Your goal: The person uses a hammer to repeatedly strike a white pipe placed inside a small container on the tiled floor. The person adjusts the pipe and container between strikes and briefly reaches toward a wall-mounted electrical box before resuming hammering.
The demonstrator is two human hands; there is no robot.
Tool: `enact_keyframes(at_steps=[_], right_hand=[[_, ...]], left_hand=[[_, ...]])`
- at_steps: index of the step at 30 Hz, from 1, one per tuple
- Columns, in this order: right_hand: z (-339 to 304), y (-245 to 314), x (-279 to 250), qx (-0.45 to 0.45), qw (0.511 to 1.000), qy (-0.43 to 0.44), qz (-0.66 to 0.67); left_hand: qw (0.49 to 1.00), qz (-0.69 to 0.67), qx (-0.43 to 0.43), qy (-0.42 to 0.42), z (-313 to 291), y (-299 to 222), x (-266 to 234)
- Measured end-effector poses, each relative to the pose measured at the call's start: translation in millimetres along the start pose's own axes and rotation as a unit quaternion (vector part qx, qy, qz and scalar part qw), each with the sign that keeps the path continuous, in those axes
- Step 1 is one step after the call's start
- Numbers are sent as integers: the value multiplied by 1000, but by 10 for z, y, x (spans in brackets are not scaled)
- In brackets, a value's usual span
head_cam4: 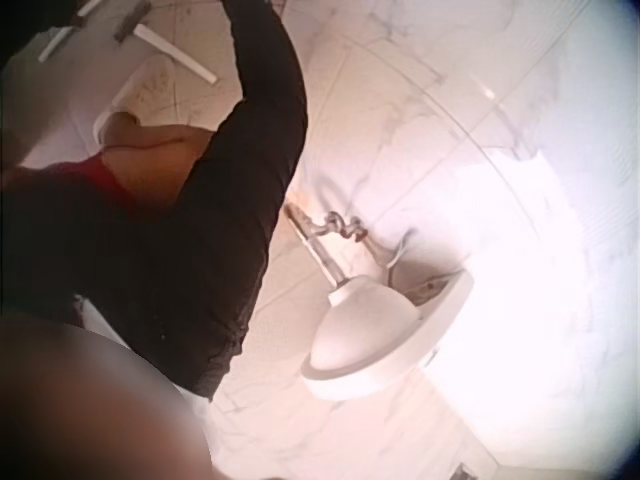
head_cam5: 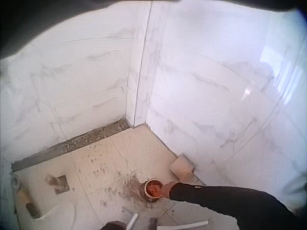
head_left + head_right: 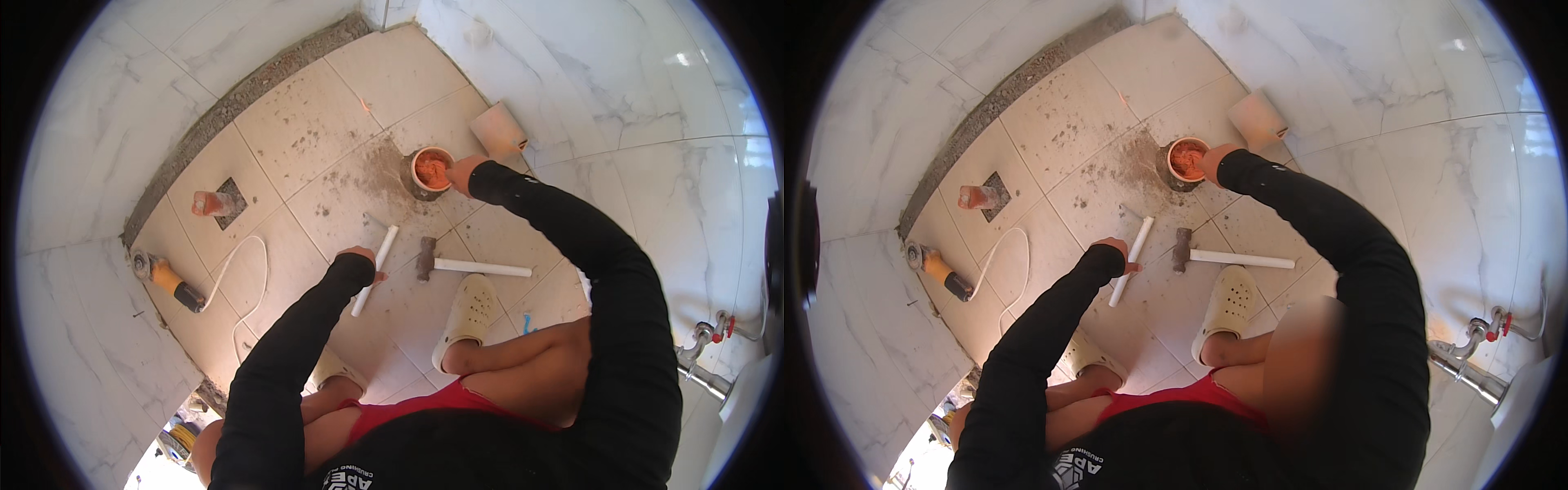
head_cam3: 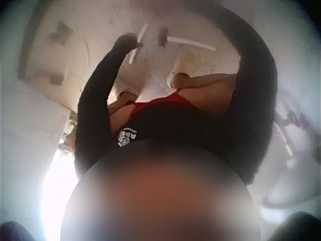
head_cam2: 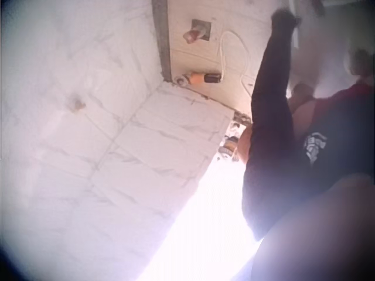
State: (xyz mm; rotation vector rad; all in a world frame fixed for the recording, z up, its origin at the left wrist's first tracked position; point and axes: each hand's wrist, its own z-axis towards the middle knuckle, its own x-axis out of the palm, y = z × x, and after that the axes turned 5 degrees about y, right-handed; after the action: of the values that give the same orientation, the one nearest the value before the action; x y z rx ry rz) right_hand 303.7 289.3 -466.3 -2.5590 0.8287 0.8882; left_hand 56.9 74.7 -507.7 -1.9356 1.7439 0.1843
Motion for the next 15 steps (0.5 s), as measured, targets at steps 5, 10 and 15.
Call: enact_keyframes(at_steps=[5,10,15], right_hand=[[-904,191,554,-116,985,13,127],[-1000,844,1486,-54,955,-117,268],[-909,1099,1696,-47,932,-200,300]], left_hand=[[995,-72,-39,-59,-22,-138,271],[954,-227,24,-194,-320,-66,311],[885,-317,75,-333,-552,-10,181]])
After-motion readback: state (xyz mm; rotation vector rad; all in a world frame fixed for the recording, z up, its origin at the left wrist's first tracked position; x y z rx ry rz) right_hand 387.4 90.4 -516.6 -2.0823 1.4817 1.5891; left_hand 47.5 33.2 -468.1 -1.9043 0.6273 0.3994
